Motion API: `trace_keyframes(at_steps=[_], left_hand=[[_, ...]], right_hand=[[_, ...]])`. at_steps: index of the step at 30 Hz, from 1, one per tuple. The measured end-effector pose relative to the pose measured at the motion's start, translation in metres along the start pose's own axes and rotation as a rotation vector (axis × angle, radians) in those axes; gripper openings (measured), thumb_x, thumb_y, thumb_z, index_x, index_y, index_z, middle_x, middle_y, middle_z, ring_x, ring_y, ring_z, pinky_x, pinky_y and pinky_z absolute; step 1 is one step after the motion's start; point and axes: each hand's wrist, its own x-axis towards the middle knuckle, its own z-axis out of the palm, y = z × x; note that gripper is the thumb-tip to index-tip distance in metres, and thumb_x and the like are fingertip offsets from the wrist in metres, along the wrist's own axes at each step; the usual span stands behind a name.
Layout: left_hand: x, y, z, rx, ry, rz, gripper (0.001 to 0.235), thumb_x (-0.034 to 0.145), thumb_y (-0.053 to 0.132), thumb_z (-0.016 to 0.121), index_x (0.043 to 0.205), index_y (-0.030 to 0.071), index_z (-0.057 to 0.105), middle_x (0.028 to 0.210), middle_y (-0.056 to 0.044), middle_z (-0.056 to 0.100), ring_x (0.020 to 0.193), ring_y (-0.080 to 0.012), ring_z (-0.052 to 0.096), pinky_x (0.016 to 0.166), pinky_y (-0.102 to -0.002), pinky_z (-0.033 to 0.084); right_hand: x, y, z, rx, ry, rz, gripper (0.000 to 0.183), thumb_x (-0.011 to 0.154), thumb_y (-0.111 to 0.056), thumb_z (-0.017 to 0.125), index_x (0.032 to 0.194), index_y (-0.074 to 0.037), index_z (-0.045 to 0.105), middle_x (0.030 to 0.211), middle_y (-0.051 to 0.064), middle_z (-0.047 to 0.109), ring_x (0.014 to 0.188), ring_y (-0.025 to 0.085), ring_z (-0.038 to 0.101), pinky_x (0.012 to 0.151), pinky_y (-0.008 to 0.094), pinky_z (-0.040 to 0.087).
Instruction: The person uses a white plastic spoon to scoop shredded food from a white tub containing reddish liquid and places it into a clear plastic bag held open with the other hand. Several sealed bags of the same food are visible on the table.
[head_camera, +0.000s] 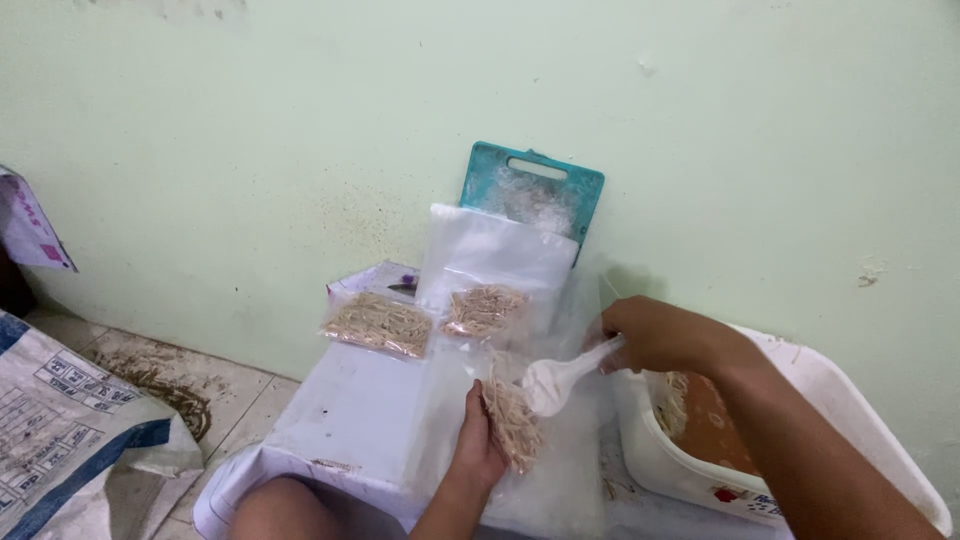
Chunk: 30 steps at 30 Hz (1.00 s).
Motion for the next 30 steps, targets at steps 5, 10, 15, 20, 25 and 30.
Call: trace_keyframes(at_steps=[5, 10, 15, 20, 25, 30], left_hand=[[0.008, -0.001, -0.006, 0.02, -0.035, -0.01, 0.066, 0.102, 0.058, 0.041, 0.145, 0.012, 0.058, 0.121, -0.023, 0.069, 0.089, -0.0293, 0.064, 0.074, -0.043, 0.054], [0.01, 0.0, -0.007, 0.023, -0.017, -0.059, 0.068, 0.1, 0.063, 0.038, 0.151, 0.021, 0.055, 0.122, -0.029, 0.07, 0.092, -0.034, 0.065, 0.079, -0.047, 0.054], [0.009, -0.001, -0.007, 0.019, -0.048, -0.028, 0.066, 0.104, 0.059, 0.036, 0.148, 0.014, 0.057, 0.114, -0.024, 0.069, 0.08, -0.0294, 0.063, 0.067, -0.043, 0.053], [-0.001, 0.0, 0.001, 0.009, -0.027, 0.011, 0.062, 0.105, 0.051, 0.039, 0.146, 0.009, 0.058, 0.127, -0.018, 0.07, 0.1, -0.0268, 0.068, 0.077, -0.037, 0.055], [0.002, 0.001, -0.003, 0.031, -0.06, -0.01, 0.067, 0.102, 0.056, 0.036, 0.159, 0.02, 0.042, 0.135, -0.031, 0.064, 0.104, -0.0341, 0.066, 0.083, -0.046, 0.055], [0.009, -0.002, -0.007, -0.015, -0.072, 0.005, 0.063, 0.104, 0.051, 0.039, 0.154, 0.015, 0.051, 0.132, -0.017, 0.068, 0.104, -0.0311, 0.07, 0.072, -0.04, 0.058]], right_hand=[[0.011, -0.008, 0.014, 0.118, -0.002, -0.094, 0.026, 0.085, -0.019, 0.082, 0.109, -0.01, 0.081, 0.079, 0.003, 0.076, 0.062, 0.014, 0.062, 0.06, 0.027, 0.048], [0.028, -0.008, 0.023, 0.166, 0.036, -0.138, 0.023, 0.083, -0.018, 0.084, 0.101, -0.004, 0.08, 0.071, 0.005, 0.07, 0.058, 0.017, 0.061, 0.059, 0.029, 0.049], [0.034, 0.011, -0.001, -0.066, -0.022, -0.123, 0.033, 0.088, -0.033, 0.078, 0.112, -0.011, 0.075, 0.099, 0.0, 0.076, 0.081, 0.014, 0.067, 0.077, 0.029, 0.054], [0.042, -0.001, 0.015, -0.033, -0.128, -0.216, 0.035, 0.085, -0.021, 0.079, 0.12, -0.018, 0.078, 0.11, -0.003, 0.078, 0.091, 0.014, 0.068, 0.081, 0.028, 0.051], [0.069, 0.017, 0.033, 0.065, 0.048, -0.261, 0.045, 0.085, -0.022, 0.079, 0.128, -0.015, 0.069, 0.132, 0.001, 0.074, 0.116, 0.023, 0.071, 0.104, 0.041, 0.052], [0.052, 0.018, 0.005, 0.079, -0.082, -0.14, 0.019, 0.088, -0.02, 0.08, 0.1, -0.006, 0.079, 0.082, 0.002, 0.073, 0.069, 0.015, 0.063, 0.066, 0.029, 0.05]])
